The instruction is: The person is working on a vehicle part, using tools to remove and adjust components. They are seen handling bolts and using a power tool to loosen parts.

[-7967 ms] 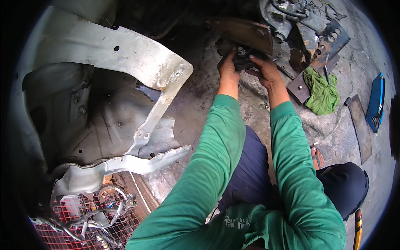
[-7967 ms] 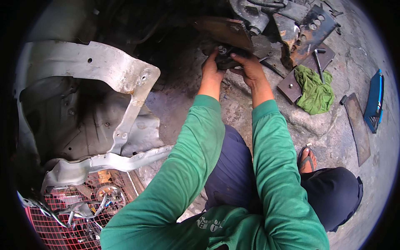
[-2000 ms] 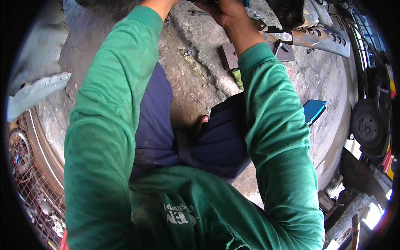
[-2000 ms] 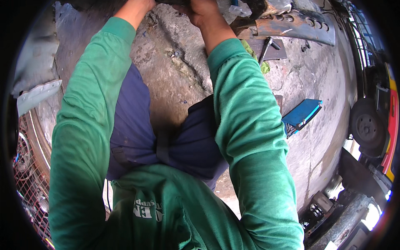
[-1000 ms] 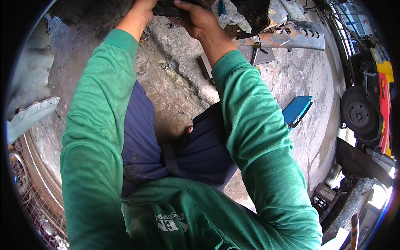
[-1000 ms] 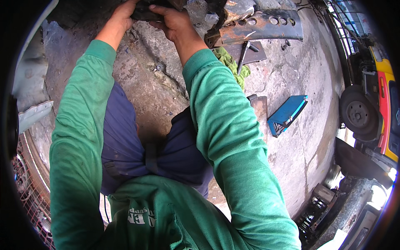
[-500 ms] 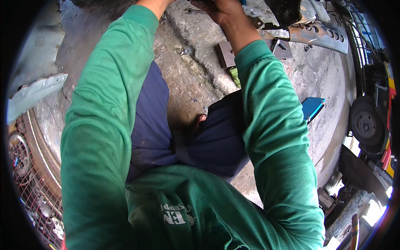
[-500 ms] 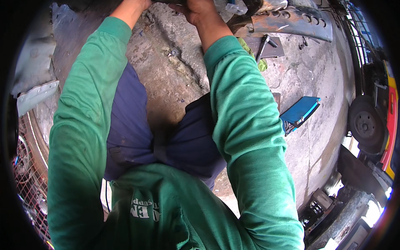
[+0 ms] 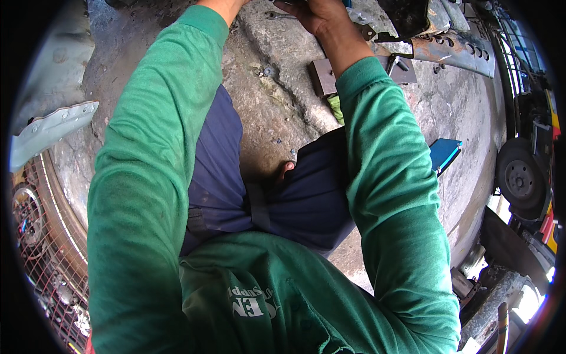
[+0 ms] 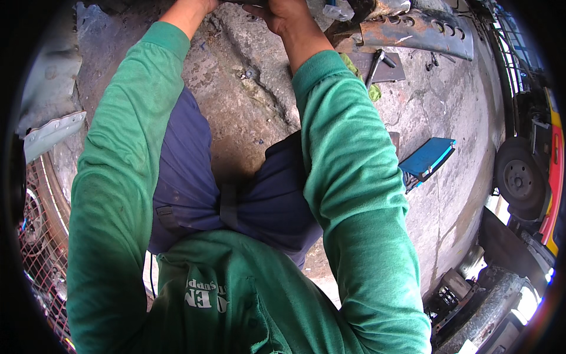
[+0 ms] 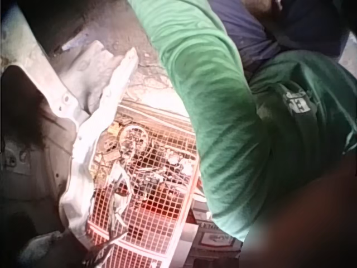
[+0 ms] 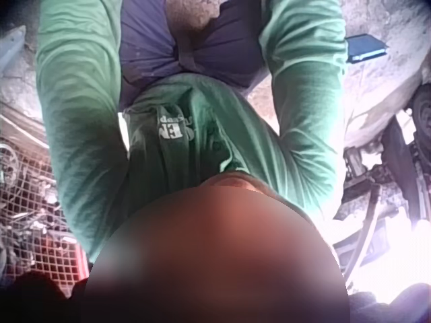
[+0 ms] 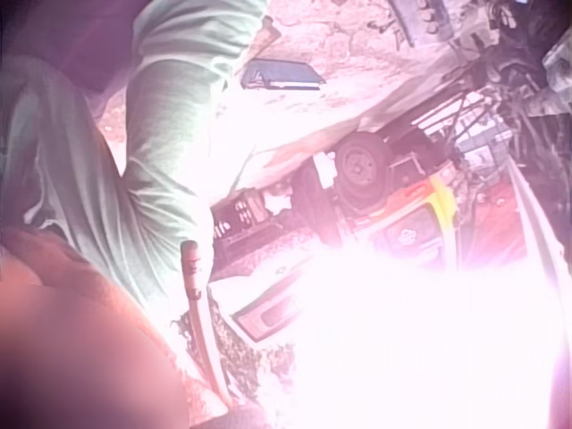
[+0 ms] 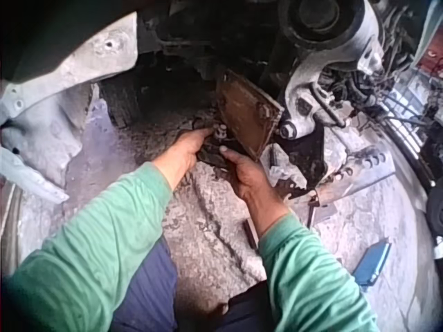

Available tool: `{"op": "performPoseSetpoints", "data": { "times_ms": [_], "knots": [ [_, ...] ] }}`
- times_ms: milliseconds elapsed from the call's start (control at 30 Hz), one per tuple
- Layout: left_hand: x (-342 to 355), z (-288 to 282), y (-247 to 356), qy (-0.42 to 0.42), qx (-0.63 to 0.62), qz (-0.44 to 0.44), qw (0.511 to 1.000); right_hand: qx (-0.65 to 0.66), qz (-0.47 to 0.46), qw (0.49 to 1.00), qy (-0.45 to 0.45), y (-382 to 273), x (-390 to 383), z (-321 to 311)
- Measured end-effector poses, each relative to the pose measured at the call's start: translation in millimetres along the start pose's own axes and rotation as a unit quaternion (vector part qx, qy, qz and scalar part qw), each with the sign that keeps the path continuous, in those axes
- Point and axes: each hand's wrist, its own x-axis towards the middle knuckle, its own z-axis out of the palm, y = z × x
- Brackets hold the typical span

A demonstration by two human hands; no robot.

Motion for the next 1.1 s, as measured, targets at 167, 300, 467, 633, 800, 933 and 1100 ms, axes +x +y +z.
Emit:
{"op": "performPoseSetpoints", "data": {
  "times_ms": [167,300,467,633,800,933,1100],
  "knots": [
    [0.8,0.2,-0.3,-0.006,-0.006,-0.007,1.0,-0.007,-0.004,1.0,0.004,-0.4,-1.3,-1.2],
    [0.7,1.1,0.2,0.012,0.012,0.012,1.0,-0.008,0.002,1.0,0.023,-0.6,-2.3,-2.2],
    [1.7,-1.9,-0.6,0.022,0.024,0.027,0.999,-0.007,-0.004,1.0,0.006,0.3,-1.4,-0.1],
    [-1.1,-1.1,0.0,0.029,0.022,0.015,0.999,-0.009,-0.002,1.0,0.007,0.0,-3.6,0.9],
    [1.3,-9.8,-4.2,0.024,0.017,0.01,1.0,0.002,0.014,0.999,0.041,2.9,-2.0,4.5],
    [3.0,-3.3,-8.2,0.022,0.017,0.009,1.0,-0.043,-0.028,0.997,0.056,2.1,-11.0,2.4],
    [9.4,-22.8,4.9,-0.008,0.005,0.01,1.0,-0.013,-0.029,0.997,0.073,2.1,-5.8,12.6]
  ]
}}
